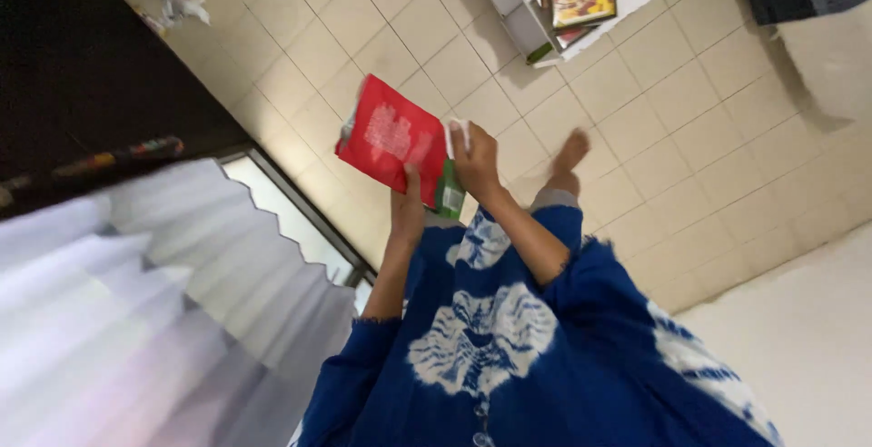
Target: The person spreads a dark striped mat over a mattress, smooths it, and places a white pillow on top. Then the person wipes a red and green packet and a small box with a white tissue and places them into a wall-mounted cabinet.
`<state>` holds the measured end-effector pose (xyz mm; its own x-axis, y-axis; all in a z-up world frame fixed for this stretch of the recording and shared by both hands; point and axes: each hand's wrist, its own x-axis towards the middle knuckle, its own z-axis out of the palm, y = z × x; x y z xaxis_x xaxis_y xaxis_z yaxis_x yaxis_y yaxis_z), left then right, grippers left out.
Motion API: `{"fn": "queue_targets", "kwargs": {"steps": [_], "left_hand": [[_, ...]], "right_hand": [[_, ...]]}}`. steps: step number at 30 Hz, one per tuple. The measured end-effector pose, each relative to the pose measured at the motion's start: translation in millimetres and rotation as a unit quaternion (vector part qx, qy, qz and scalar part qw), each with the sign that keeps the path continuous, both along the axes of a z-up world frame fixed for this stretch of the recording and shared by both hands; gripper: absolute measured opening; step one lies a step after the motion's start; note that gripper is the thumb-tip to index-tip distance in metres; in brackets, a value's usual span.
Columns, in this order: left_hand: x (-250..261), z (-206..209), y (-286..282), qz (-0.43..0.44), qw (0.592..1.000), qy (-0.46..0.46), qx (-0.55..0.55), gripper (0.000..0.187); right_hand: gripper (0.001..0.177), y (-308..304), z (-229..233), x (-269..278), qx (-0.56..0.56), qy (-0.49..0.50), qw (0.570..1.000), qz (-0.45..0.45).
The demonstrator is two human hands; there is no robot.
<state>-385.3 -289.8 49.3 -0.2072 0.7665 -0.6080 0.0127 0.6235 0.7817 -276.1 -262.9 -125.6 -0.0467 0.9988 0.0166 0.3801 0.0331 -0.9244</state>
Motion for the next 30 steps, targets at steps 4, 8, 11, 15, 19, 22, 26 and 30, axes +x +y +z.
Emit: {"fn": "queue_targets", "kwargs": {"steps": [4, 8, 11, 15, 19, 22, 26, 30], "left_hand": [[-29.2, 16.8, 34.5, -0.059, 0.998, -0.003, 0.004, 0.069], [-43.0, 19.5, 83.3, -0.087, 0.995, 0.023, 0.053, 0.045], [-41.2, -9.2, 111.4, -0.104, 0.990, 0.087, -0.034, 0.066], [-39.2, -13.3, 145.2, -0.153, 0.972, 0.075, 0.162, 0.034], [-38.6, -46.1, 185.8, -0.210, 0.960, 0.036, 0.182, 0.030], [-35.1, -85.9, 203.1, -0.262, 0.949, -0.012, 0.176, 0.031], [-20.7, -146.6, 218.5, -0.277, 0.944, -0.051, 0.171, 0.032], [-17.4, -201.6, 225.1, -0.281, 0.932, -0.064, 0.219, 0.034]], "right_hand": [[0.039, 11.8, 108.4, -23.4, -0.086, 0.082, 0.989, -0.092], [0.022, 30.0, 102.8, -12.8, -0.153, 0.252, 0.943, -0.156], [0.035, 44.1, 102.0, -5.9, -0.141, 0.315, 0.917, -0.198], [0.026, 61.4, 105.2, -11.9, -0.096, 0.336, 0.902, -0.254], [0.019, 91.0, 115.1, -0.6, -0.090, 0.358, 0.893, -0.257], [0.023, 100.8, 58.1, 8.6, -0.049, 0.343, 0.898, -0.270], [0.024, 113.2, 44.2, 14.3, -0.035, 0.318, 0.901, -0.293], [0.023, 105.5, -60.4, 8.8, 0.006, 0.264, 0.904, -0.335]]}}
